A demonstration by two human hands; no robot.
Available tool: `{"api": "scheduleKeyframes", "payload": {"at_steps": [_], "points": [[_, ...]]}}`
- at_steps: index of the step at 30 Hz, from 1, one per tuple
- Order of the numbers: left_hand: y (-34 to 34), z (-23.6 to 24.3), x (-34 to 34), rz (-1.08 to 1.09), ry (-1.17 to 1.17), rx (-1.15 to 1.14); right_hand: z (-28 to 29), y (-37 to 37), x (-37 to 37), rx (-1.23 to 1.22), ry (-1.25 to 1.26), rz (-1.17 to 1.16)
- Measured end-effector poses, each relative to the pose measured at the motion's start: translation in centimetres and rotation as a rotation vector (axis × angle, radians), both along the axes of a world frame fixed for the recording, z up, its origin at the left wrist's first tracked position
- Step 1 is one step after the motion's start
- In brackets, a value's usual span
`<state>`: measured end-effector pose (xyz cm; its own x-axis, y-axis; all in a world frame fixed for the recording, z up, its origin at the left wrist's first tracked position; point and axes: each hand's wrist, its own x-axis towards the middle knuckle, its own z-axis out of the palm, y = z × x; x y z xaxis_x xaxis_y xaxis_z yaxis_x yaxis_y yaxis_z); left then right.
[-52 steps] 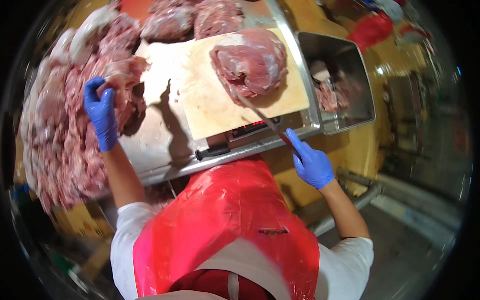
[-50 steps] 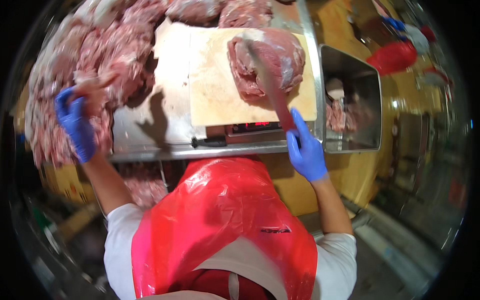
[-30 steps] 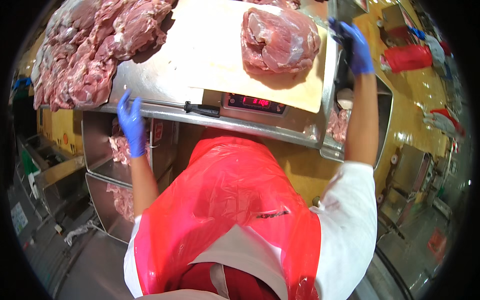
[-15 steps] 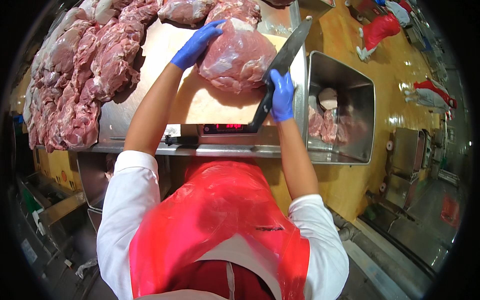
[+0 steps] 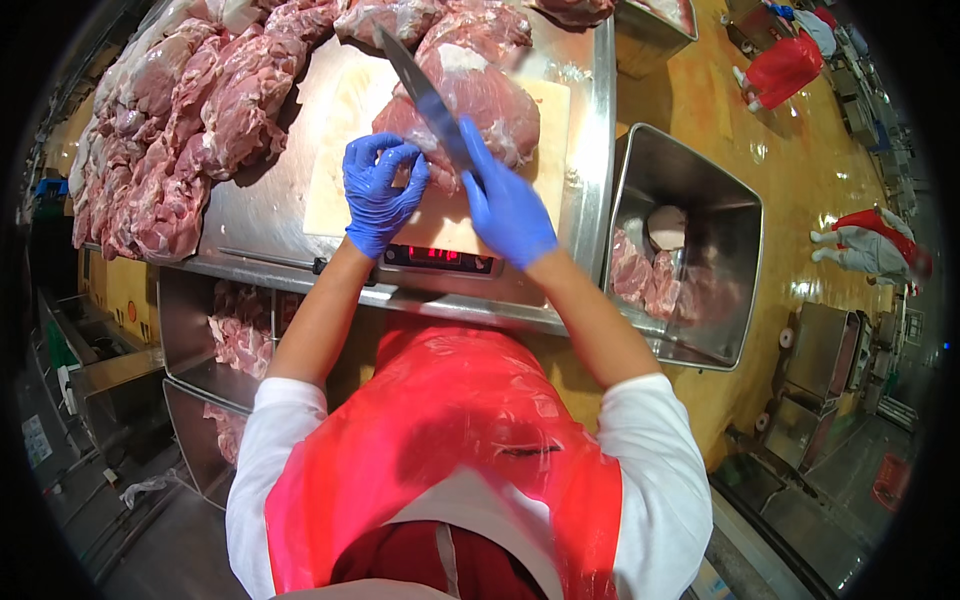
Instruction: The person cuts large pieces of raw meat on a cutting board using a knife, trims fat, and places the trimmed pieces into a metal bin. The person also weighs the meat on a digital scale and moves pieces between the board and the bin.
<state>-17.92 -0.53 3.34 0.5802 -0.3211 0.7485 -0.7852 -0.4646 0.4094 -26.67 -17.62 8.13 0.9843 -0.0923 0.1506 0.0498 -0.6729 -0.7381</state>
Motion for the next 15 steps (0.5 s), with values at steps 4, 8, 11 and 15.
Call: {"api": "scheduleKeyframes", "payload": {"at_steps": [4, 8, 11, 15], "points": [[0.0, -1.0, 0.9, 0.011, -0.071, -0.008, -1.3, -3.2, -9.2, -0.135, 0.366, 0.099], [0.8, -1.0, 1.8, 0.107, -0.019, -0.068, 0.7, -8.3, -14.3, -0.226, 0.505, 0.225], [1.9, 0.5, 2.0, 0.218, 0.168, -0.132, 3.4, -10.3, -16.0, -0.280, 0.433, 0.199], [-2.5, 2.4, -4.6, 0.101, 0.305, 0.130, 1.6, -9.1, -14.7, 0.128, 0.098, -0.070]]}}
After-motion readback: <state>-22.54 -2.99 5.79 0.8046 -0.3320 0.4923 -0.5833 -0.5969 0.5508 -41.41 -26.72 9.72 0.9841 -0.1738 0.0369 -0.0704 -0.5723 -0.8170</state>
